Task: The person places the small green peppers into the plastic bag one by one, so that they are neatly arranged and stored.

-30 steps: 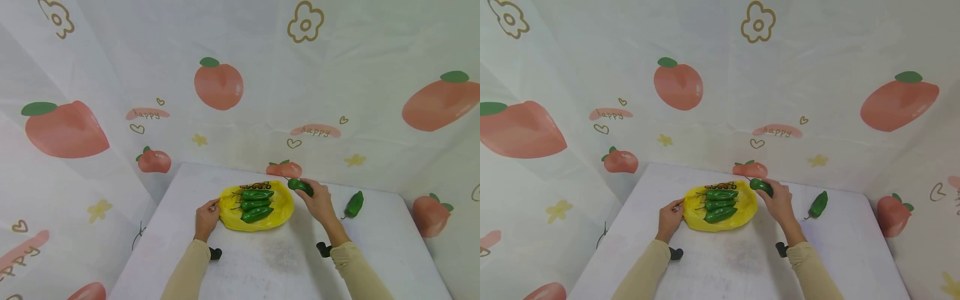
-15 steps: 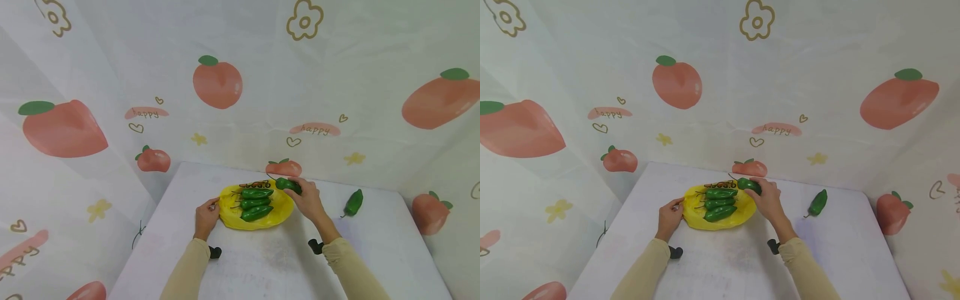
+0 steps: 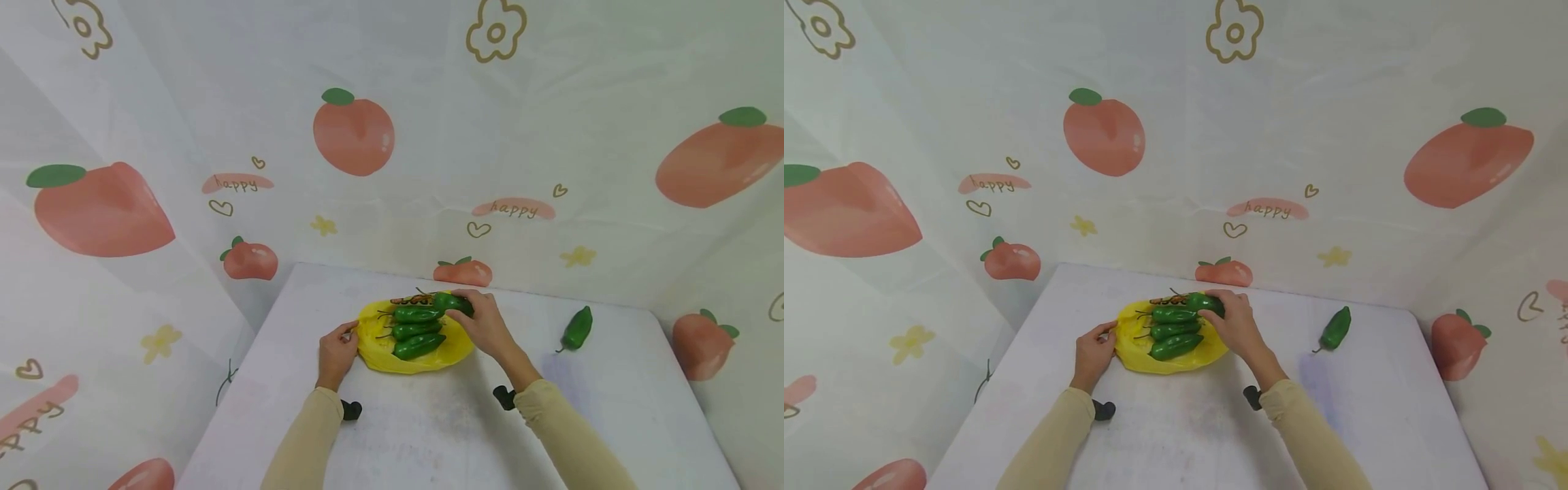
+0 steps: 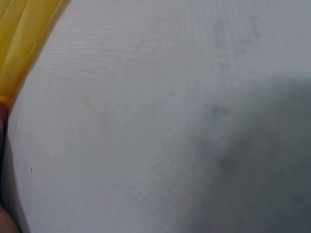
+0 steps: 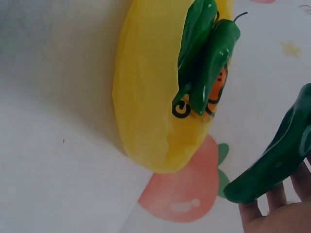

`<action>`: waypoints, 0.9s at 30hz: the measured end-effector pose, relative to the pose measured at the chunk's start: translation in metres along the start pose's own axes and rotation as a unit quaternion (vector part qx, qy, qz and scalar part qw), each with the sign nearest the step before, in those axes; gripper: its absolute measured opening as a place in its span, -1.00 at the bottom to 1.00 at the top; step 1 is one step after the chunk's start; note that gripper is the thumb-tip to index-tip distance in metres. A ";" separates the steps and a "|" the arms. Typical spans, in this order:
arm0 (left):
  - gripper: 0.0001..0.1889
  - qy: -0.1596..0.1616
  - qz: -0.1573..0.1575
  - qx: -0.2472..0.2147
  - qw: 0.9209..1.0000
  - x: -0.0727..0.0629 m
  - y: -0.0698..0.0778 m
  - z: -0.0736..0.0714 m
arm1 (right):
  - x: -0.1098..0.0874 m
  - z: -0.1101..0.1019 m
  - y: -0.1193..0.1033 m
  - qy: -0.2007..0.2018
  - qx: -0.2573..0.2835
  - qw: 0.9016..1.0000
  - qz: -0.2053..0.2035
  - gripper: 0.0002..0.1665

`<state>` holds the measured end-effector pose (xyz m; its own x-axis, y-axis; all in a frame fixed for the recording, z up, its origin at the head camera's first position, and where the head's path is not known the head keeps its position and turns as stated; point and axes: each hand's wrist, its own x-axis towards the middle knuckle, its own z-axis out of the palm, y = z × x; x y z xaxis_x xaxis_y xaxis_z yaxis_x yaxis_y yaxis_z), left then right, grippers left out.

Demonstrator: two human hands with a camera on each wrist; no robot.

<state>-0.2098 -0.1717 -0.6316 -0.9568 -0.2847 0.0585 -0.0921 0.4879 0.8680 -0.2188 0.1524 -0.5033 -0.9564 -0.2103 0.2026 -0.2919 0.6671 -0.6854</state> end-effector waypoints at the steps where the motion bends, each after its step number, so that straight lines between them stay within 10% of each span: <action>1: -0.74 0.000 0.000 -0.001 1.000 0.000 0.000 0.000 | 0.000 0.002 -0.001 -0.002 0.002 1.000 0.001 -0.45; 27: -0.75 0.006 0.019 0.003 1.000 0.002 -0.003 0.001 | 0.012 0.056 -0.012 -0.033 -0.042 0.997 -0.061 -0.45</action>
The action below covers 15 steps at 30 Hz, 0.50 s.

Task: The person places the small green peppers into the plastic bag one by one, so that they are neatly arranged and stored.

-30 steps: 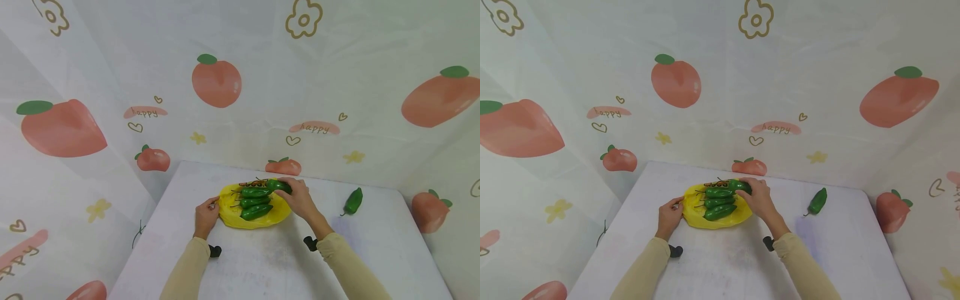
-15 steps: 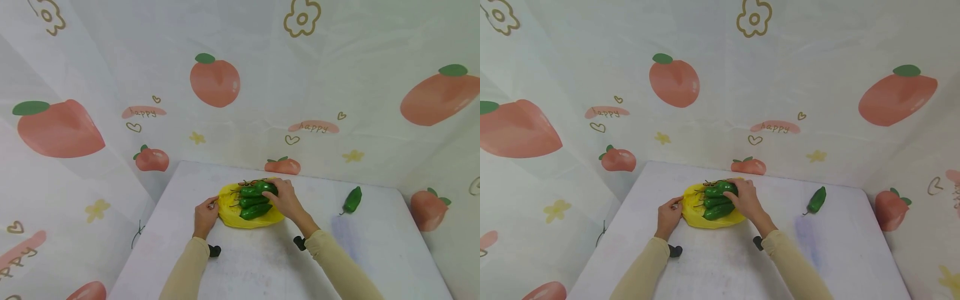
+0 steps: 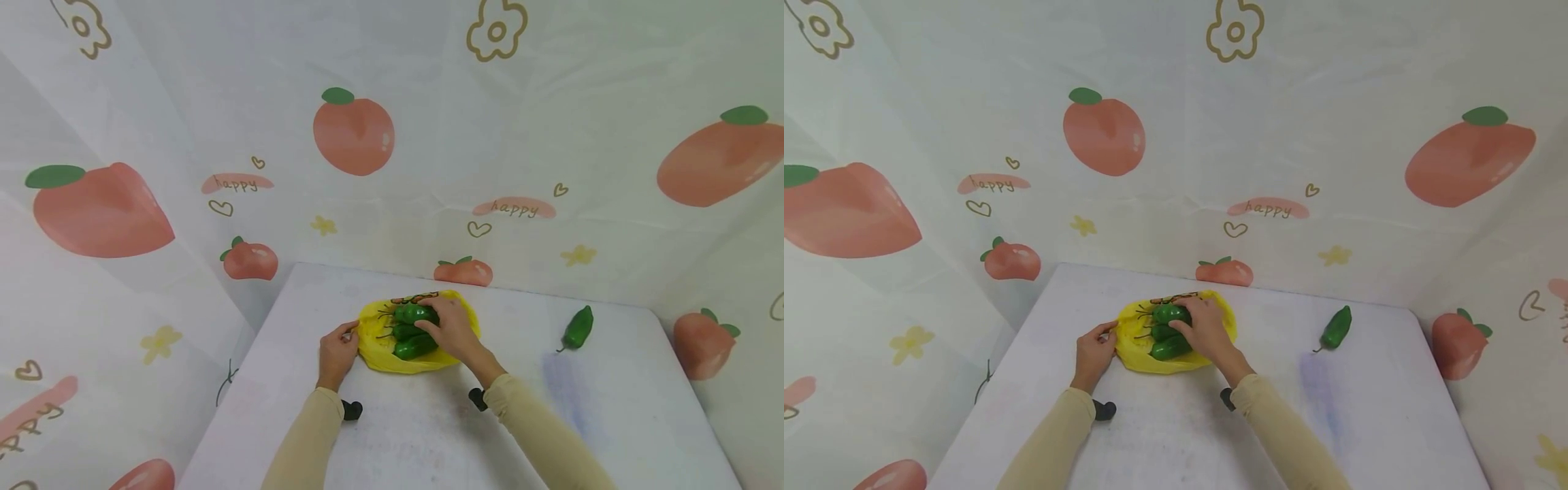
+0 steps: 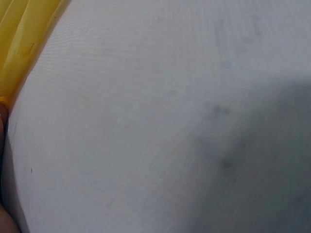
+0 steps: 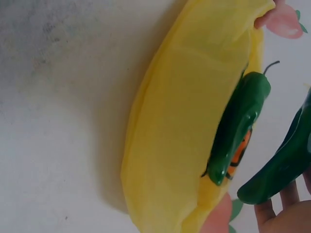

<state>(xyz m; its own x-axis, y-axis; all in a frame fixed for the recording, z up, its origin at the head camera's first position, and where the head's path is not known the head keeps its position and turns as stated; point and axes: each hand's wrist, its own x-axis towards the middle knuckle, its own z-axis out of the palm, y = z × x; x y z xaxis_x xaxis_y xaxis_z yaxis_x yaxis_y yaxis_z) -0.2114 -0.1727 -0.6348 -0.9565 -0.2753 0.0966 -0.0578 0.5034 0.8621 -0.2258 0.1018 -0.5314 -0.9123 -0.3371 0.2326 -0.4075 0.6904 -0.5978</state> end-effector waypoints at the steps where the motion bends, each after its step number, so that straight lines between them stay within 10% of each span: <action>1: -0.75 0.000 0.000 0.000 1.000 0.000 0.000 0.000 | 0.000 0.002 0.000 -0.003 -0.002 1.000 0.002 -0.45; 15: -0.74 -0.001 0.000 0.007 1.000 0.000 -0.003 0.001 | -0.001 0.022 -0.001 -0.049 -0.007 0.999 -0.003 -0.50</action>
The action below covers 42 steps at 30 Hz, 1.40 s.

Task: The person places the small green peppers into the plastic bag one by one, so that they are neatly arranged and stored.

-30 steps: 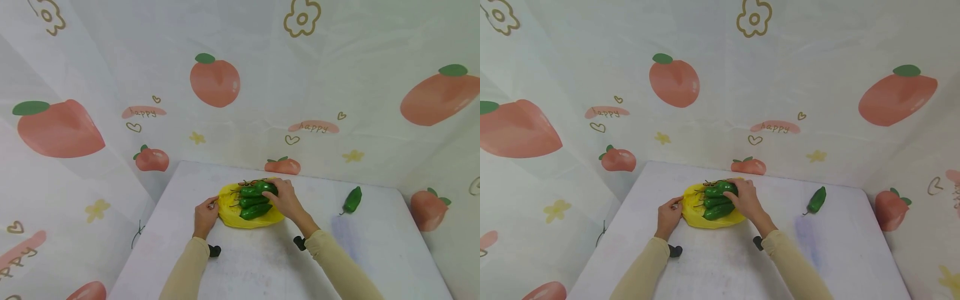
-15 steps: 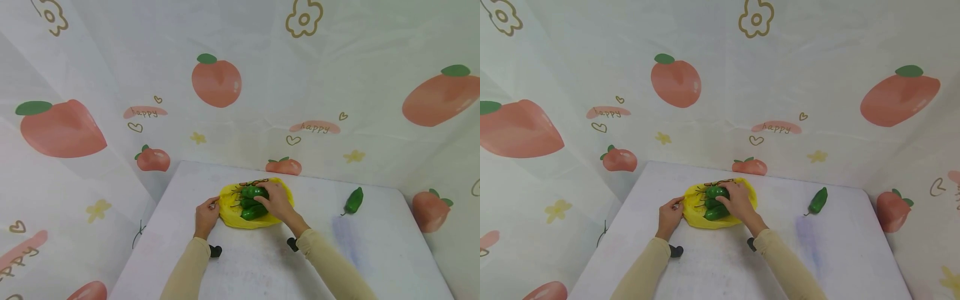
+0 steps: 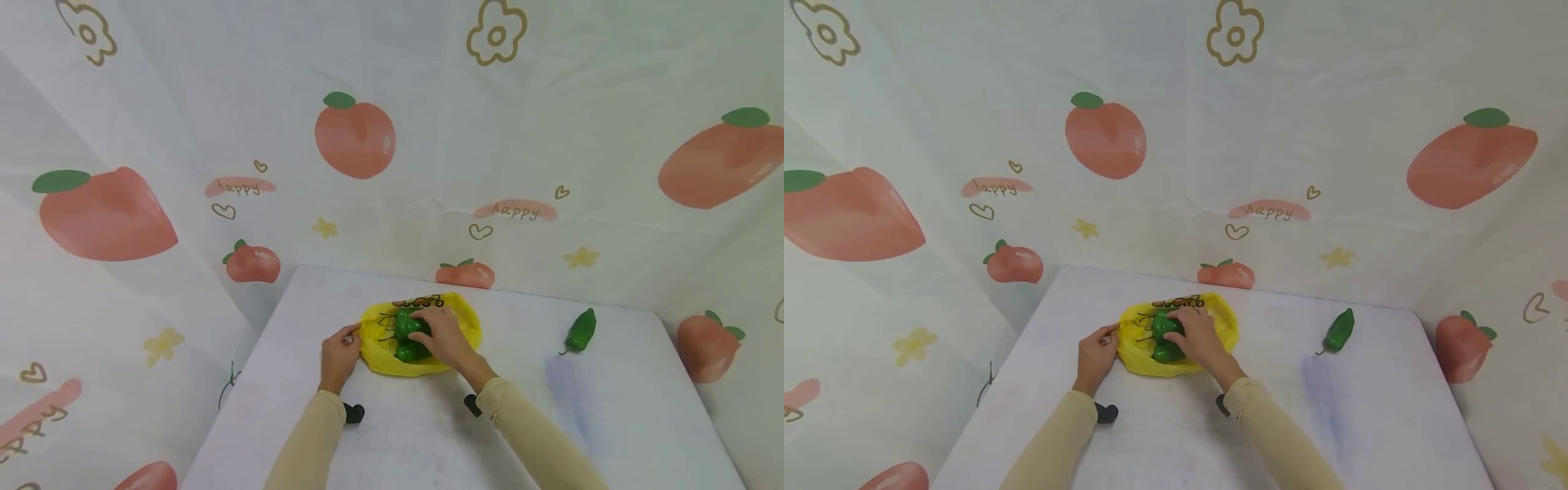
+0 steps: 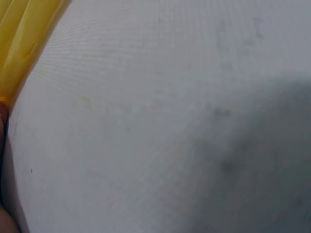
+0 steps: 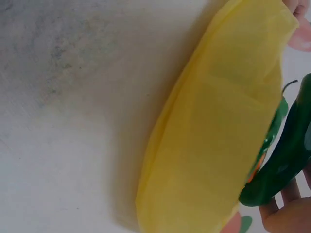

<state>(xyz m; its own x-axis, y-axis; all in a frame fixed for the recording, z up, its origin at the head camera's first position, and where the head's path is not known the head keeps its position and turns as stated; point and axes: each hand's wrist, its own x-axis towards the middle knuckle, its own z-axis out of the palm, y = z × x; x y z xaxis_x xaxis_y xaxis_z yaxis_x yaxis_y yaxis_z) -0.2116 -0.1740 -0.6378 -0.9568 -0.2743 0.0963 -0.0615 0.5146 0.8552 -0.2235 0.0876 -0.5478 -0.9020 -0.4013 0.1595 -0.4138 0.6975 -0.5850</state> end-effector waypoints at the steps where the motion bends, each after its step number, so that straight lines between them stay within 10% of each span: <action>1: -0.74 -0.001 0.000 0.001 1.000 0.000 -0.001 0.000 | 0.000 0.001 0.001 -0.004 0.002 1.000 -0.003 -0.50; 42: -0.76 0.007 0.006 -0.033 0.999 -0.003 0.002 0.001 | -0.004 0.009 0.004 0.018 -0.025 0.999 -0.030 -0.47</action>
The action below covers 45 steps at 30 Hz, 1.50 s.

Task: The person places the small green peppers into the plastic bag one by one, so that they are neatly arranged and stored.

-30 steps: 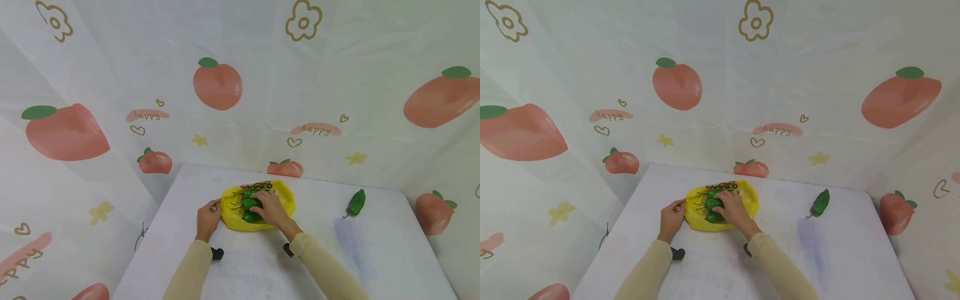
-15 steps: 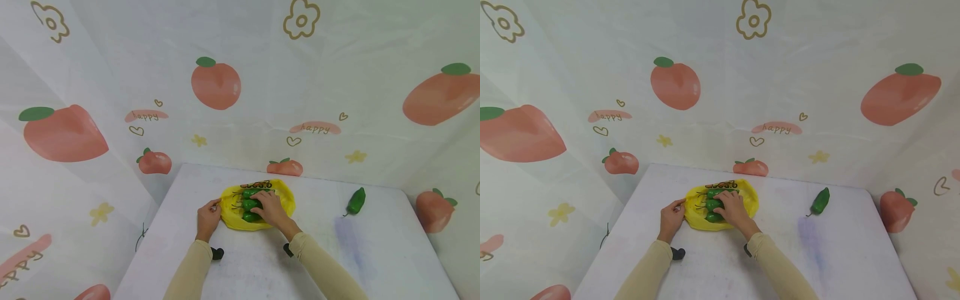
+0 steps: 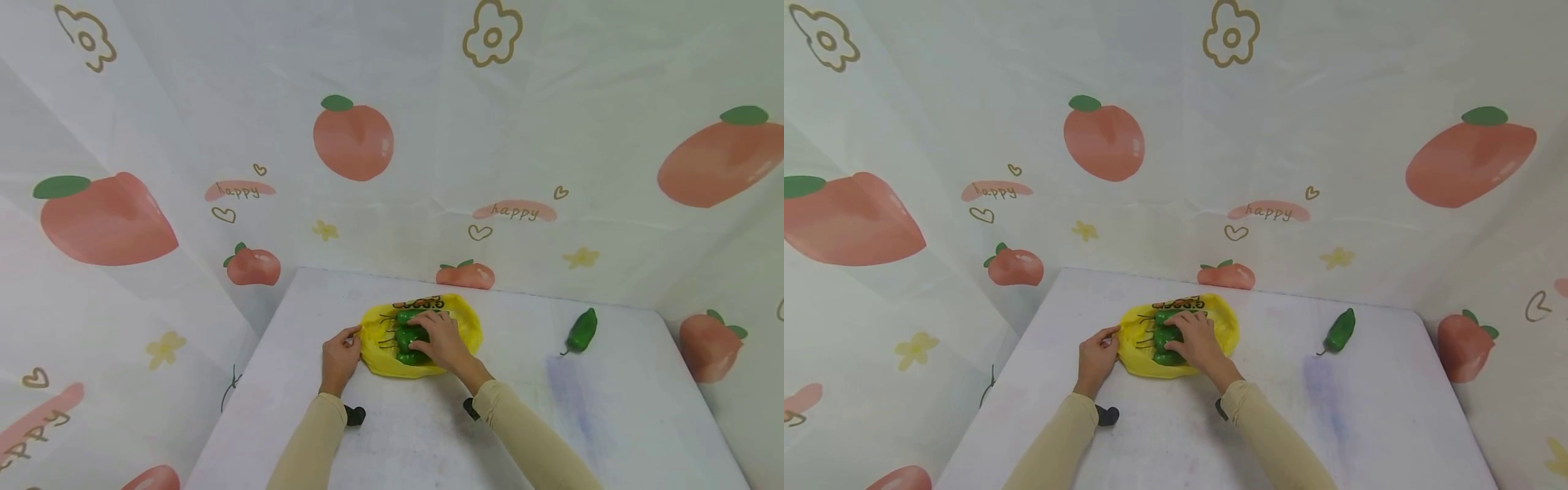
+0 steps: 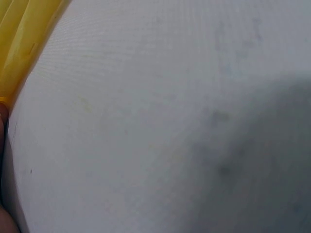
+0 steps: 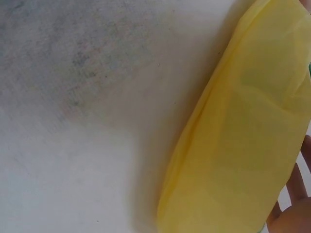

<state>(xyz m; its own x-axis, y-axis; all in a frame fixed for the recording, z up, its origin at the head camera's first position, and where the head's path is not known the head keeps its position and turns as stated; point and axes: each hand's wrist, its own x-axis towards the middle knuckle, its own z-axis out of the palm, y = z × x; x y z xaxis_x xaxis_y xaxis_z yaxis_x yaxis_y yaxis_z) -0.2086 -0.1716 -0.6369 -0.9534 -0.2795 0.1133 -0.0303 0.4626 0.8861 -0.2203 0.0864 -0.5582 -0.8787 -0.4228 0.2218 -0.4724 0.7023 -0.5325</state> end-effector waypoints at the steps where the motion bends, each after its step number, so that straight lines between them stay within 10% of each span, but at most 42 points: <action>1: -0.76 -0.001 -0.001 0.000 1.000 0.000 0.000 0.000 | 0.000 0.000 0.000 0.000 -0.002 1.000 0.002 -0.47; 24: -0.76 -0.004 0.002 0.004 1.000 0.002 -0.003 0.000 | -0.010 -0.027 0.010 0.007 -0.147 0.987 0.065 0.02; 45: -0.74 0.002 0.016 0.021 1.000 0.002 -0.007 0.002 | -0.041 -0.062 0.057 -0.016 -0.162 0.976 0.144 0.10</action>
<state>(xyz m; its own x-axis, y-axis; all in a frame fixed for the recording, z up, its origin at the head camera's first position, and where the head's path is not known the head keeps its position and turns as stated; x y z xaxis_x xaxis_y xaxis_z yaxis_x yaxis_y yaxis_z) -0.2111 -0.1736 -0.6435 -0.9528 -0.2676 0.1432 -0.0129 0.5070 0.8619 -0.2155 0.1797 -0.5467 -0.9783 -0.1943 0.0726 -0.2070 0.9366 -0.2826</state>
